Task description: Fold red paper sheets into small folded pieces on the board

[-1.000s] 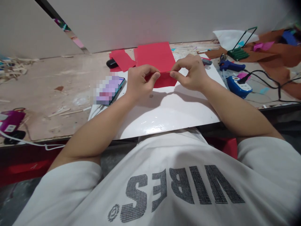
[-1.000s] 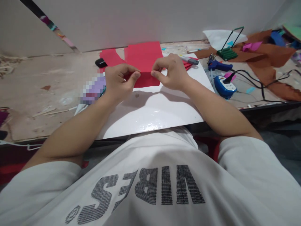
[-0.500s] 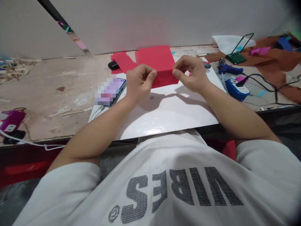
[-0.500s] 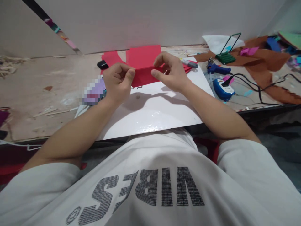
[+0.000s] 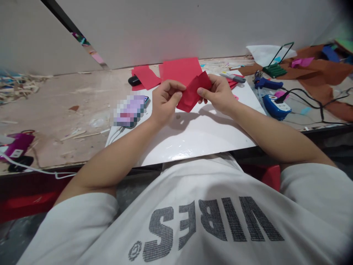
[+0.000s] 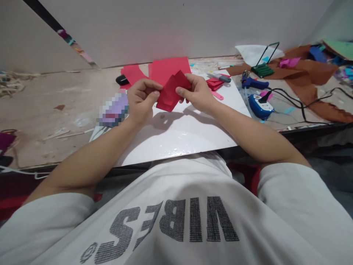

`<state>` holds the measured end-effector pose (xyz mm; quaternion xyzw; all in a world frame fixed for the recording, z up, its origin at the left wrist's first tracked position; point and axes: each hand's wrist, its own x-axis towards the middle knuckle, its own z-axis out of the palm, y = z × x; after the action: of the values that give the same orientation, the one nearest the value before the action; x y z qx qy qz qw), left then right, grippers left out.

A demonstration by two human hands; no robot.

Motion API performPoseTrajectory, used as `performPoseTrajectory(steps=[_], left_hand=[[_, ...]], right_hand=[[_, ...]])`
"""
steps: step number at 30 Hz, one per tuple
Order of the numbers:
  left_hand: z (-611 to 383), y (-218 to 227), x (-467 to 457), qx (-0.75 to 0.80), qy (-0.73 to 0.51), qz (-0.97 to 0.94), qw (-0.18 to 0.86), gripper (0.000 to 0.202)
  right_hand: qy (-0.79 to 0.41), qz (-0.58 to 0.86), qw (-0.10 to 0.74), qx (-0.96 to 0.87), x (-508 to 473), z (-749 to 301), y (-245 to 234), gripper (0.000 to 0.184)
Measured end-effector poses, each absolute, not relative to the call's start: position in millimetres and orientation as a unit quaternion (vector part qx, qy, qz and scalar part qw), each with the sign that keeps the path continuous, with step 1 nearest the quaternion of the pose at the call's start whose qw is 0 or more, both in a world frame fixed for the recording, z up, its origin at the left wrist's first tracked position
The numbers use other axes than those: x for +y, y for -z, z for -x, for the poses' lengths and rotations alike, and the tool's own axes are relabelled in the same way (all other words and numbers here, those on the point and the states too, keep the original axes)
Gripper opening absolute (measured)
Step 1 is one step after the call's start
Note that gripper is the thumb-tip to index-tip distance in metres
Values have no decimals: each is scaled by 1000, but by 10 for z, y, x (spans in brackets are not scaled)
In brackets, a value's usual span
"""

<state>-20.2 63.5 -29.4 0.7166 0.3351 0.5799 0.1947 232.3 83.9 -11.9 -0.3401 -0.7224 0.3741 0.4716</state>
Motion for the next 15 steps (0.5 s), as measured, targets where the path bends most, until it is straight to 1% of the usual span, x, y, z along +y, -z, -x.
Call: performPoseTrajectory(steps=[4, 8, 11, 15], left_hand=[[198, 284, 614, 345, -557, -717, 240, 54], [186, 276, 580, 329, -560, -724, 232, 52], [174, 245, 529, 309, -557, -735, 231, 49], [171, 169, 453, 316, -538, -741, 246, 38]], right_hand=[[-383, 319, 474, -725, 887, -2331, 175, 81], [-393, 304, 485, -720, 867, -2322, 189, 86], [-388, 318, 491, -713, 790, -2293, 158, 82], [-365, 349, 504, -701, 688, -2238, 113, 67]])
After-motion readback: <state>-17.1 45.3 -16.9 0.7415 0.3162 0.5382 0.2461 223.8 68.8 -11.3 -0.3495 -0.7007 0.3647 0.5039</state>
